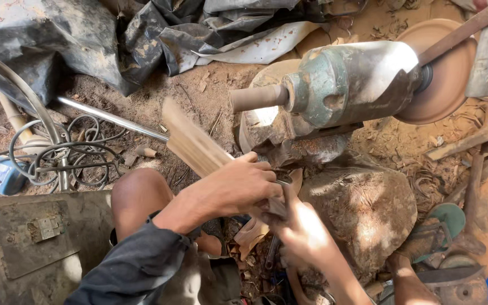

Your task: The person uses an angle grinder with a sanding disc to smooth a curved wooden piece, then switches to a belt sander to further refine the surface. The person holds the wood with both hands and moves it against the rotating tools.

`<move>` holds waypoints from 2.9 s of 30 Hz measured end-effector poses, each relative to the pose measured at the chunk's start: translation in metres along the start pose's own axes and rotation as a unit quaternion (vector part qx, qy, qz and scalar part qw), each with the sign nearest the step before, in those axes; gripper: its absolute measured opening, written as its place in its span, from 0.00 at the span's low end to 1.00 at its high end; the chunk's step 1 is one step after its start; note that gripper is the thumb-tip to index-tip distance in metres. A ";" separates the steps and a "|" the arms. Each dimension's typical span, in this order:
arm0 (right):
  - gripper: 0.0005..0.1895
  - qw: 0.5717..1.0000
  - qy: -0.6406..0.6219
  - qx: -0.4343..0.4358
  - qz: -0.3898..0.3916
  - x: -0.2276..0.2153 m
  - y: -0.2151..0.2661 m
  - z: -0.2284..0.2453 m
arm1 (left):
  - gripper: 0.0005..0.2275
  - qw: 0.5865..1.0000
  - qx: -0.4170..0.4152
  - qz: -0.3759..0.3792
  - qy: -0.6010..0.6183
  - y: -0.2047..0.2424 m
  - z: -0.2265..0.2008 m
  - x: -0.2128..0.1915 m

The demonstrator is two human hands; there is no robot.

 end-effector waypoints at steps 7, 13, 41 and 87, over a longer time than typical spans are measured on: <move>0.36 0.868 -0.484 0.057 0.097 0.046 -0.023 -0.034 | 0.16 0.691 -0.347 -0.612 0.166 0.131 0.148 -0.048; 0.29 0.894 -0.447 -0.013 0.026 0.020 -0.062 0.023 | 0.38 0.409 -0.214 -0.376 0.804 0.020 0.190 0.035; 0.29 0.854 -0.516 0.059 -0.038 0.056 -0.016 -0.031 | 0.46 0.304 -0.116 -0.290 0.900 0.026 0.117 0.057; 0.31 0.838 -0.545 0.016 0.032 0.019 -0.071 0.014 | 0.46 0.380 -0.164 -0.416 0.810 0.004 0.210 0.028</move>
Point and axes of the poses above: each hand's wrist, its own y-axis away from the middle knuckle, its own x-axis out of the palm, z = x × y, the point moved 9 cm from there along -y, towards the middle knuckle, and after that the axes turned 5 degrees about y, right-handed, at the moved point
